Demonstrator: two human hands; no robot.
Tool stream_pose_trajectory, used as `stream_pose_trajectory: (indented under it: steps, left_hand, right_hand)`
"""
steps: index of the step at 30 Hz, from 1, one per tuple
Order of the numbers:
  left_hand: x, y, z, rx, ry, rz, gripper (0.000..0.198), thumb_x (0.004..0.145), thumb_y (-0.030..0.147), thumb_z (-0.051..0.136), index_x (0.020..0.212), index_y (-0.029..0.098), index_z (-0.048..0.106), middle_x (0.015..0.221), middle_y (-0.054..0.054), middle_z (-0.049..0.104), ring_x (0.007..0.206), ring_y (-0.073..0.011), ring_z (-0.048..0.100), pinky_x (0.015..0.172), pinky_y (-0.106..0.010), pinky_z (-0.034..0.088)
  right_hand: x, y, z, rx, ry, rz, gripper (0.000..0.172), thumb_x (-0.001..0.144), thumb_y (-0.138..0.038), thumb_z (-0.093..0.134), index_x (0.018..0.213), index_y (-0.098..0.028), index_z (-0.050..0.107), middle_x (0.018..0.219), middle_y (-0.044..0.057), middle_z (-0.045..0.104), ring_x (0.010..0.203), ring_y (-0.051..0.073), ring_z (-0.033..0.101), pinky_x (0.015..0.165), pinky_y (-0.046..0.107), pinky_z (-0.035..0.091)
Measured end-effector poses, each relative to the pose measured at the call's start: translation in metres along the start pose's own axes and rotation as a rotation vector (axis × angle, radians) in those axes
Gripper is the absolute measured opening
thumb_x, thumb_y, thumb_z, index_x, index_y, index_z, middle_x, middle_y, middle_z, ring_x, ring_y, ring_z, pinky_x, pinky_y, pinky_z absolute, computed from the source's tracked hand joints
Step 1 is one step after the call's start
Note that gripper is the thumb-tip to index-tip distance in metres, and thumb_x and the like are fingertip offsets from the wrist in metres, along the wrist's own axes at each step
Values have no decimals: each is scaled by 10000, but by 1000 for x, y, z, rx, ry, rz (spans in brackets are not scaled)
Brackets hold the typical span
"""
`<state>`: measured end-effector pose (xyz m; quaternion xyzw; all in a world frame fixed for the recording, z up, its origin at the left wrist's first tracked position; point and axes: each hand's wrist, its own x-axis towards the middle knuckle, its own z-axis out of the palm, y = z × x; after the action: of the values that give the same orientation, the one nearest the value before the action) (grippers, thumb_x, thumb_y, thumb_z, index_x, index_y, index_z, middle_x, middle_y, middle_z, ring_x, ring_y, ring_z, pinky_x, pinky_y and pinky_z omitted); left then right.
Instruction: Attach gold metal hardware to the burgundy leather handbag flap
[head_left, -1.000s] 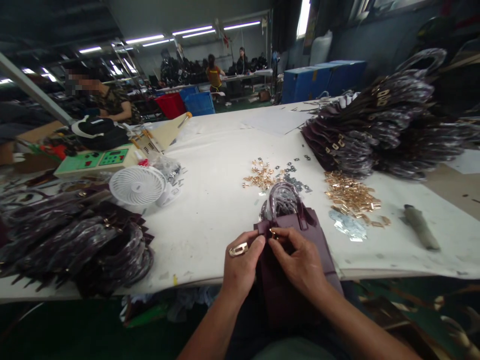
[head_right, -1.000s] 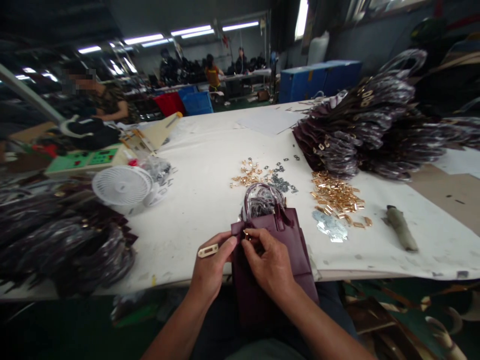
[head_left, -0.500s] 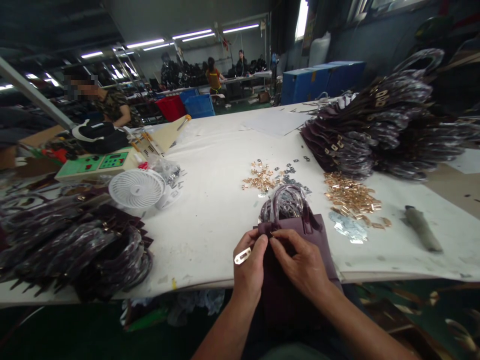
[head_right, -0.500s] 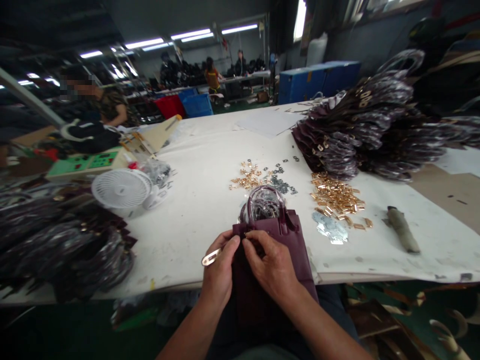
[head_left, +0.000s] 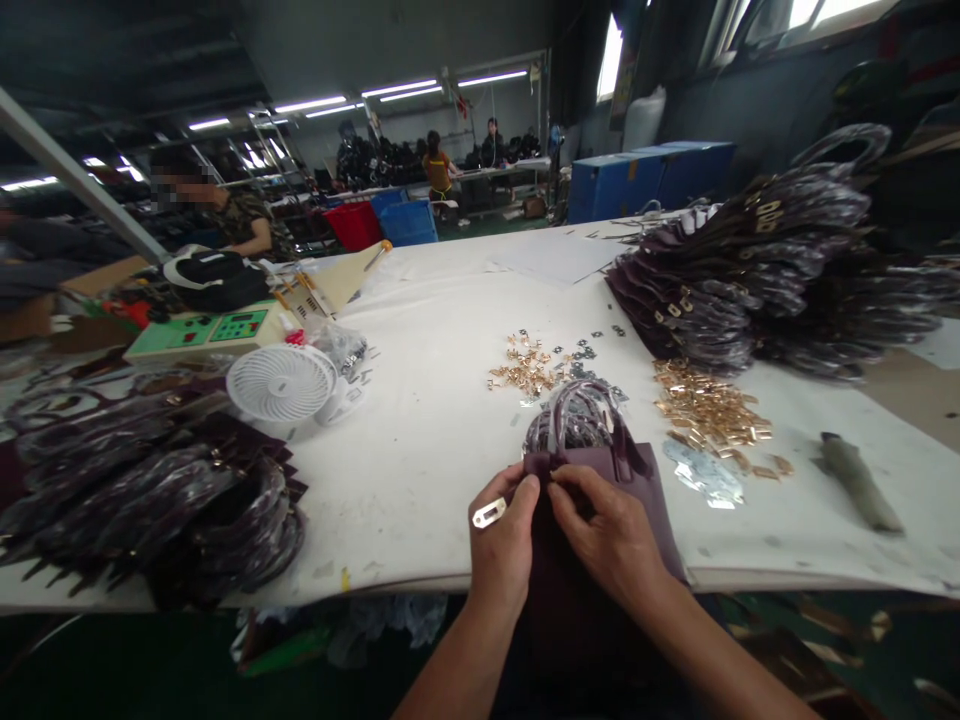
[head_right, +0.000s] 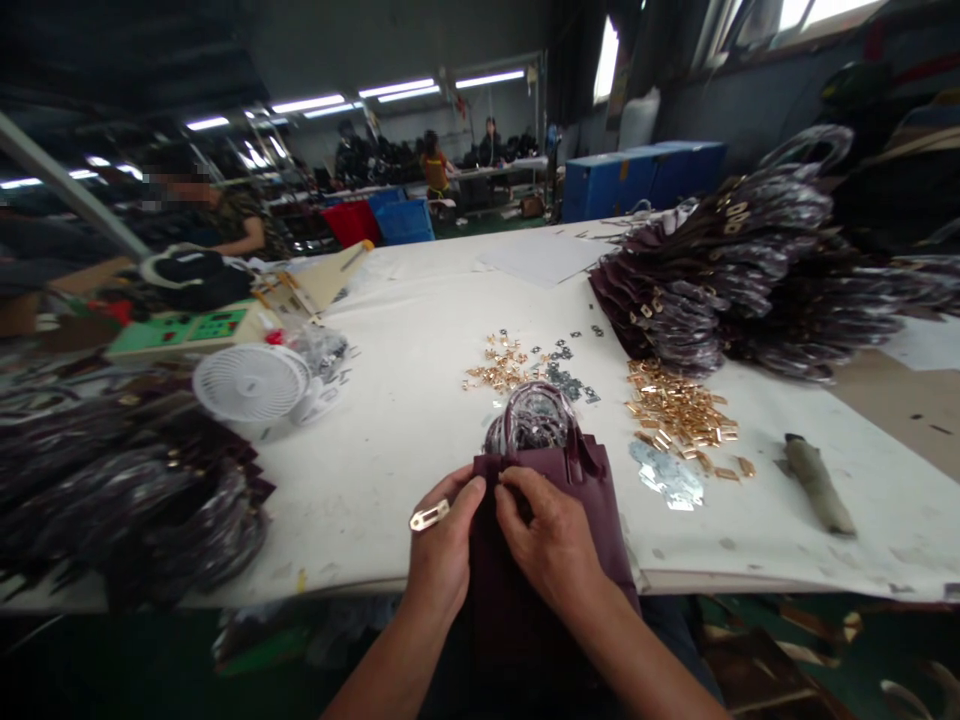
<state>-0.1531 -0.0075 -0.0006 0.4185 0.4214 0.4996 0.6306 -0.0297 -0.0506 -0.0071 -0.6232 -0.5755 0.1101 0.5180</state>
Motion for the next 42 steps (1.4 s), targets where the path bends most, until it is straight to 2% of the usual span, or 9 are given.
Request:
stream_pose_trajectory:
  steps: [6,16,21,25,30,33,36,38,42]
  left_hand:
    - [1,-2,2,87,35,41,265,867,401,760,1018,183,774,975,-52,783,944,-214,694,890,-301,540]
    - [0,0,0,310,-6,133,343,896,497,710,1056,203,783,1069,-80,790,993,-261,723,936,-347,562]
    - [9,5,-7,438,-6,180,447,819,595,743,1083,242,814,1167,-88,785,1156,-342,702,1053,-421,553]
    - [10,13,-6,437,-42,170,473,802,622,741,1120,279,812,1247,-72,764,1257,-337,662,1126,-426,513]
    - [3,17,-4,429,-19,182,458,814,591,752,1120,254,808,1214,-85,772,1206,-328,687,1083,-405,541]
    - [9,9,-11,401,22,166,445,807,574,771,1101,241,801,1172,-80,783,1153,-323,707,1045,-402,559]
    - [14,4,-19,326,122,89,503,758,597,798,1088,218,781,1103,-78,795,1057,-332,738,920,-400,609]
    - [14,7,-22,291,160,12,557,732,612,808,1119,214,759,1069,-74,797,996,-330,751,823,-387,629]
    - [8,17,-22,313,92,-9,610,717,583,839,1200,234,709,1131,-63,783,1034,-299,741,822,-333,619]
  right_hand:
    - [5,1,0,-25,-43,9,141,970,-292,585,1014,-272,718,866,10,763,696,190,721,701,281,570]
    - [6,-1,-1,40,-112,69,143,996,-285,545,1034,-286,683,895,13,758,771,214,733,708,300,539]
    - [9,0,7,163,-31,156,135,976,-259,569,1094,-269,634,874,7,761,744,193,731,683,271,533]
    - [12,1,10,285,0,224,92,956,-302,621,888,-243,645,756,-17,705,641,153,667,608,234,489]
    - [18,-2,7,480,-65,317,203,952,-380,652,826,-220,647,619,-53,606,510,118,586,508,211,425]
    - [18,-6,4,561,-113,296,180,940,-400,675,940,-221,684,681,-43,642,558,126,617,543,218,466]
    - [8,-7,-7,552,-127,211,309,918,-385,709,1193,-246,693,836,-10,718,718,159,678,659,249,532]
    - [1,2,-22,454,-62,201,304,931,-399,695,1197,-253,709,870,3,737,763,172,689,707,267,548]
    - [7,61,-74,-6,147,272,278,992,-452,590,1080,-235,740,912,32,747,763,185,683,740,302,552]
